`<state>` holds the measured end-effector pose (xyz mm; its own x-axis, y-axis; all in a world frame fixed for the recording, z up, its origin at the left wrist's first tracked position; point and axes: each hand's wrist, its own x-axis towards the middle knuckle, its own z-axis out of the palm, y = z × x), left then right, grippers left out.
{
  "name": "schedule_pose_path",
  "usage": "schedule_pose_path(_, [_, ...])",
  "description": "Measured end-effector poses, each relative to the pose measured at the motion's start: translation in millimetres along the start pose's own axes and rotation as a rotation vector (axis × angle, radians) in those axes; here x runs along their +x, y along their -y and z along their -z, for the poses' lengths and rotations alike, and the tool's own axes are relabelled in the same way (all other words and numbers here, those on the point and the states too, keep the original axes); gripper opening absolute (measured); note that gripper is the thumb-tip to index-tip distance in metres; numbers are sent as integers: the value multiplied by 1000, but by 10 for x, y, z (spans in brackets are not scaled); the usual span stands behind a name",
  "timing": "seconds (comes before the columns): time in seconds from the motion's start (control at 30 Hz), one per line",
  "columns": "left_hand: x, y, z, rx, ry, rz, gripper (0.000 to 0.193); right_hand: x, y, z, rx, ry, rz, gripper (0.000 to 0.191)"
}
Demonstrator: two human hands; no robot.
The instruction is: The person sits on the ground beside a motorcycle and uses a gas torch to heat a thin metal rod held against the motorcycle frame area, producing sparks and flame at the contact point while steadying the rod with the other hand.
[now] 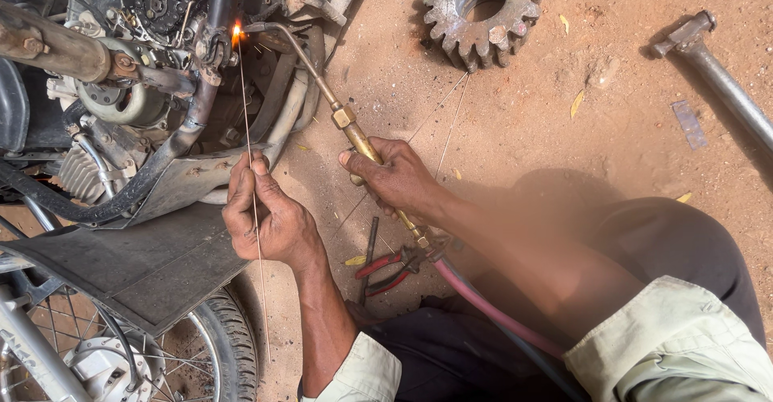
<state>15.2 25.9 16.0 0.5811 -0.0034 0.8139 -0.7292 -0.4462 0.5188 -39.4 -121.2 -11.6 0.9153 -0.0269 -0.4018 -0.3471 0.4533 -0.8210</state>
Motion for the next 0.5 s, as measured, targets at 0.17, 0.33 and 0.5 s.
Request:
schedule_pose_path(0.17, [0, -19, 20, 7, 11, 9, 9, -20, 8, 9, 13, 6, 19, 35])
schedule_pose_path(0.33, [-11, -14, 13, 2, 11, 11, 9, -13, 1, 4, 18, 1, 14, 34])
schedule_pose_path(0.5, [-10, -7, 17, 15, 19, 3, 9, -6, -16, 8, 12, 3, 13, 35])
